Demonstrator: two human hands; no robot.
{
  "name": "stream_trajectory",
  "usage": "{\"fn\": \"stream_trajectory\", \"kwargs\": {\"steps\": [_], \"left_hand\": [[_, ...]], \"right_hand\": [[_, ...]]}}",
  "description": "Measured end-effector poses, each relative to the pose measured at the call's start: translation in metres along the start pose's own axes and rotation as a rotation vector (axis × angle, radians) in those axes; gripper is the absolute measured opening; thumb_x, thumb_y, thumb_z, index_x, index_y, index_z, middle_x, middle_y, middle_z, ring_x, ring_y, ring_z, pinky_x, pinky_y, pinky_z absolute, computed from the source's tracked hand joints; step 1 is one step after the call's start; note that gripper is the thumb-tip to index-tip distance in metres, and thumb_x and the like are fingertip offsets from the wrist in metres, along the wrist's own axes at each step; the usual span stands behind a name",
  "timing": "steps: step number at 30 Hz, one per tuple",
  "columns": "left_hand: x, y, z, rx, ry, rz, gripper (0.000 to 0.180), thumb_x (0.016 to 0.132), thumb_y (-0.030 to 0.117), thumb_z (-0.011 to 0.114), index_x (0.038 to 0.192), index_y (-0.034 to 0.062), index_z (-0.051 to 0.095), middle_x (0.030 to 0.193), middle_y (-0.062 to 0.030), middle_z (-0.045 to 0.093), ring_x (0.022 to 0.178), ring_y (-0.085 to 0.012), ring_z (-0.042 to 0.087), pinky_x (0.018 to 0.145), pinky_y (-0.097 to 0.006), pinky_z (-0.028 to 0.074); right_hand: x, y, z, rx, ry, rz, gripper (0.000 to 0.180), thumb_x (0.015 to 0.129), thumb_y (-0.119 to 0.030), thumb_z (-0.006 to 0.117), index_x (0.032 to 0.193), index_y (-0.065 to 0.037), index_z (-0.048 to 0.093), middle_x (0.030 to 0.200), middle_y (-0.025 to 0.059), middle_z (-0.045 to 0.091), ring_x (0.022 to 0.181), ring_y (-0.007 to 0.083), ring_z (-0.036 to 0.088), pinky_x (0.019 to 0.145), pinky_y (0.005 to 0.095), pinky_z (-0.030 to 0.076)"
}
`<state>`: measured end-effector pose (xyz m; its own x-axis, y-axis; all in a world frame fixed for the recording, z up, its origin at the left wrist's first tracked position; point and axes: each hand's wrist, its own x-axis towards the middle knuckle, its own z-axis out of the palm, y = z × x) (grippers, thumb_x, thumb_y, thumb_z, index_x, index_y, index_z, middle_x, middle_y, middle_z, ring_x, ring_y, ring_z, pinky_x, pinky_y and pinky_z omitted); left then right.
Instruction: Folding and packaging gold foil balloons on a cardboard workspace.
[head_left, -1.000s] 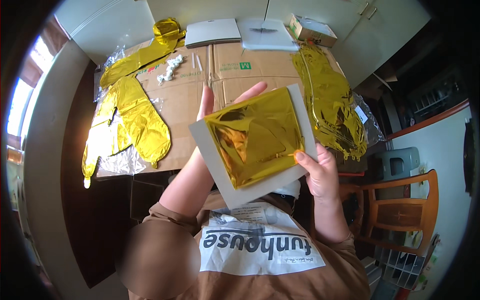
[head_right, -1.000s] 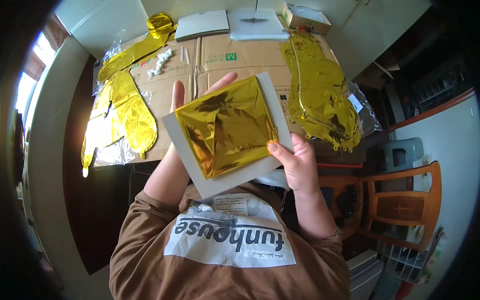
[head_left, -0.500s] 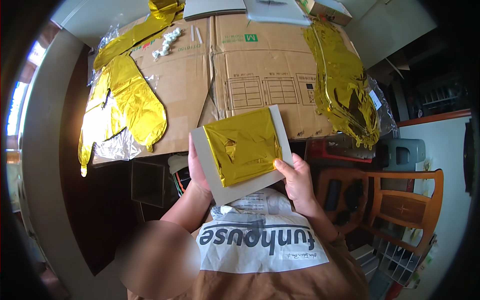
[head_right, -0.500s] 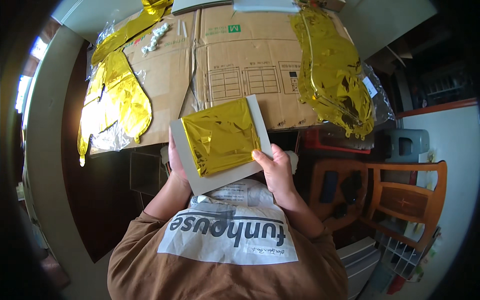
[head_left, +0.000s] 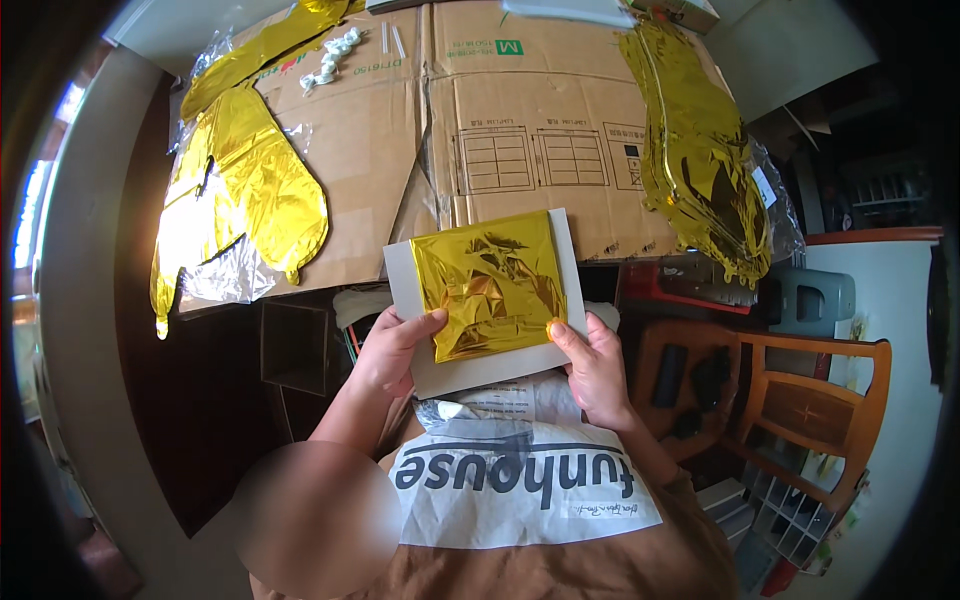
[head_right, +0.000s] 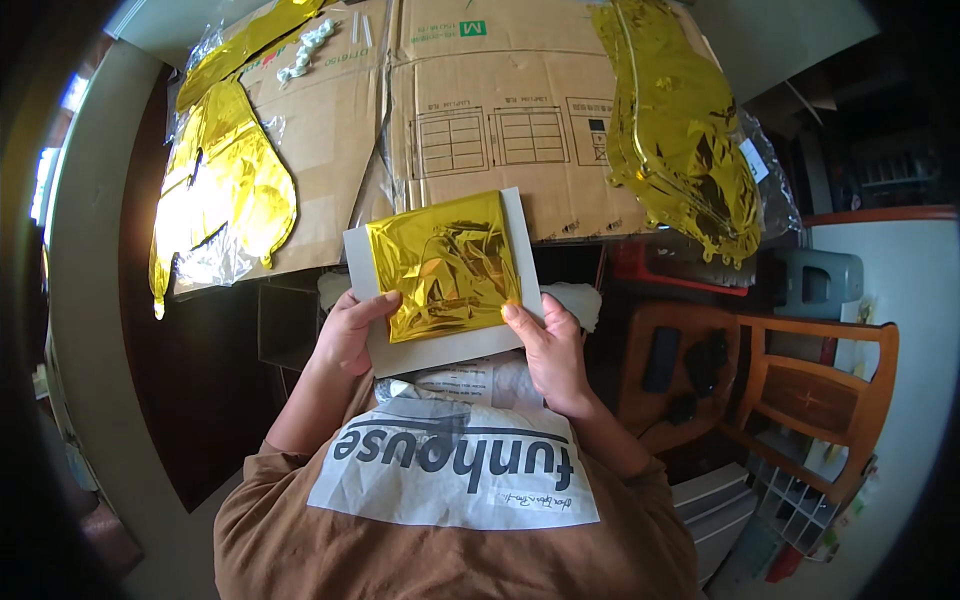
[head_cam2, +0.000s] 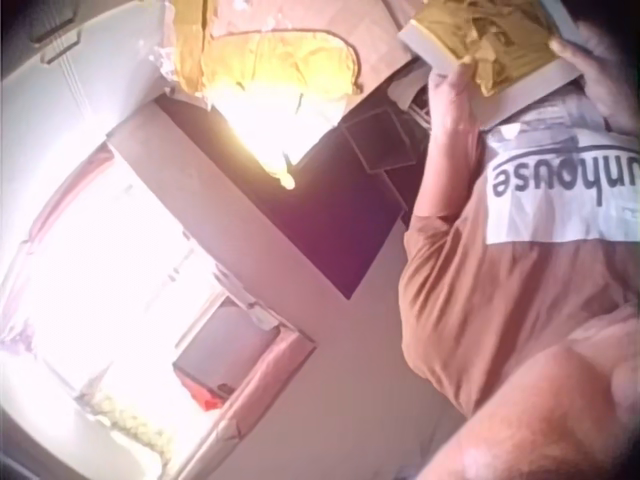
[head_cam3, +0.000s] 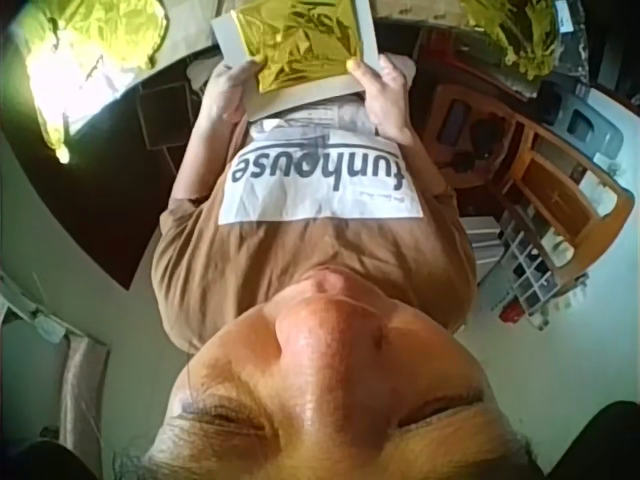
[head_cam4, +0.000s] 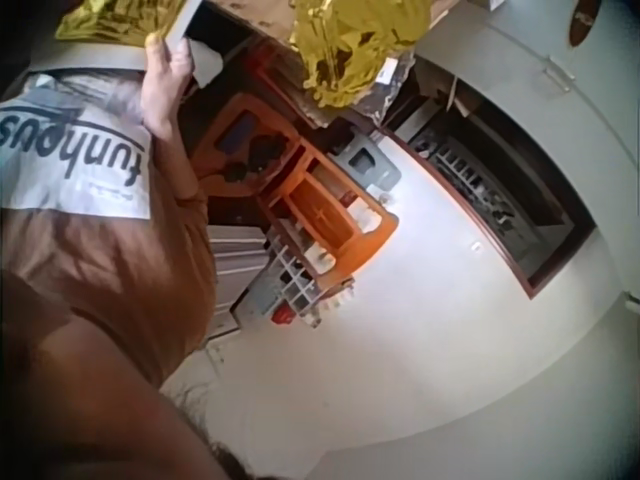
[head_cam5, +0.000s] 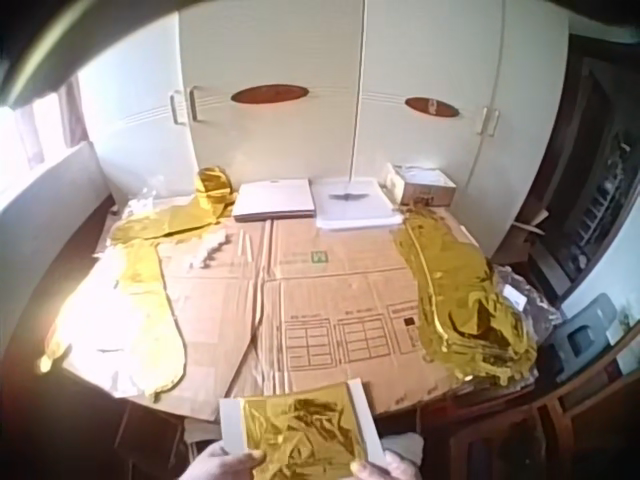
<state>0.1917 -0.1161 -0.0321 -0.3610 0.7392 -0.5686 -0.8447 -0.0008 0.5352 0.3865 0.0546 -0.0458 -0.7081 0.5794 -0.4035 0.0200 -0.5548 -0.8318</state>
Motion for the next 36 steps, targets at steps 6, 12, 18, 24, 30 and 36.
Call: {"fn": "stream_trajectory", "kwargs": {"steps": [6,12,18,24,30,36], "left_hand": [[-0.001,-0.003,-0.004,0.076,-0.057,0.021,0.033,0.092,0.003,0.067,0.125,0.0001,0.065,0.118,-0.0127,0.072,0.104,-0.0229,0.070,0.093,-0.040,0.057],[-0.006,-0.002,-0.003,0.096,-0.041,0.003,0.037,0.088,-0.002,0.072,0.125,0.0009,0.067,0.119,-0.0137,0.072,0.106,-0.0237,0.070,0.095,-0.040,0.056],[-0.009,0.000,-0.005,0.157,-0.082,0.003,0.039,0.088,-0.009,0.065,0.126,-0.0015,0.065,0.123,-0.0142,0.070,0.110,-0.0230,0.069,0.097,-0.040,0.055],[-0.010,-0.001,-0.005,0.163,-0.087,0.004,0.042,0.086,-0.012,0.065,0.127,-0.0020,0.064,0.123,-0.0149,0.070,0.110,-0.0239,0.069,0.098,-0.040,0.055],[-0.011,-0.001,-0.005,0.135,-0.102,0.025,0.045,0.084,-0.013,0.065,0.127,-0.0017,0.064,0.123,-0.0150,0.071,0.110,-0.0249,0.070,0.099,-0.041,0.055],[-0.009,-0.001,-0.007,0.161,-0.101,0.004,0.046,0.081,-0.013,0.068,0.125,-0.0022,0.065,0.123,-0.0154,0.071,0.108,-0.0262,0.070,0.098,-0.041,0.055]], "right_hand": [[-0.003,-0.003,-0.003,0.015,-0.017,0.026,0.025,0.100,-0.014,0.068,0.117,0.003,0.062,0.114,0.0088,0.071,0.102,0.0099,0.064,0.093,0.0259,0.049],[0.004,-0.003,-0.008,0.015,-0.059,0.047,0.026,0.099,-0.016,0.070,0.117,0.002,0.063,0.111,0.0068,0.071,0.099,0.0082,0.064,0.091,0.0245,0.049],[0.005,-0.002,-0.008,0.031,-0.066,0.063,0.025,0.099,-0.015,0.070,0.117,0.001,0.064,0.110,0.0057,0.072,0.097,0.0073,0.063,0.090,0.0239,0.050],[0.004,-0.004,-0.010,0.026,-0.096,0.065,0.025,0.100,-0.014,0.068,0.120,0.000,0.063,0.111,0.0056,0.072,0.098,0.0074,0.063,0.091,0.0237,0.049],[0.003,-0.004,-0.012,0.027,-0.114,0.086,0.025,0.102,-0.012,0.064,0.123,0.001,0.062,0.113,0.0058,0.071,0.099,0.0073,0.063,0.091,0.0237,0.049],[0.002,-0.004,-0.011,0.012,-0.132,0.061,0.025,0.103,-0.010,0.060,0.126,0.002,0.060,0.114,0.0060,0.070,0.101,0.0073,0.062,0.092,0.0246,0.049]]}}
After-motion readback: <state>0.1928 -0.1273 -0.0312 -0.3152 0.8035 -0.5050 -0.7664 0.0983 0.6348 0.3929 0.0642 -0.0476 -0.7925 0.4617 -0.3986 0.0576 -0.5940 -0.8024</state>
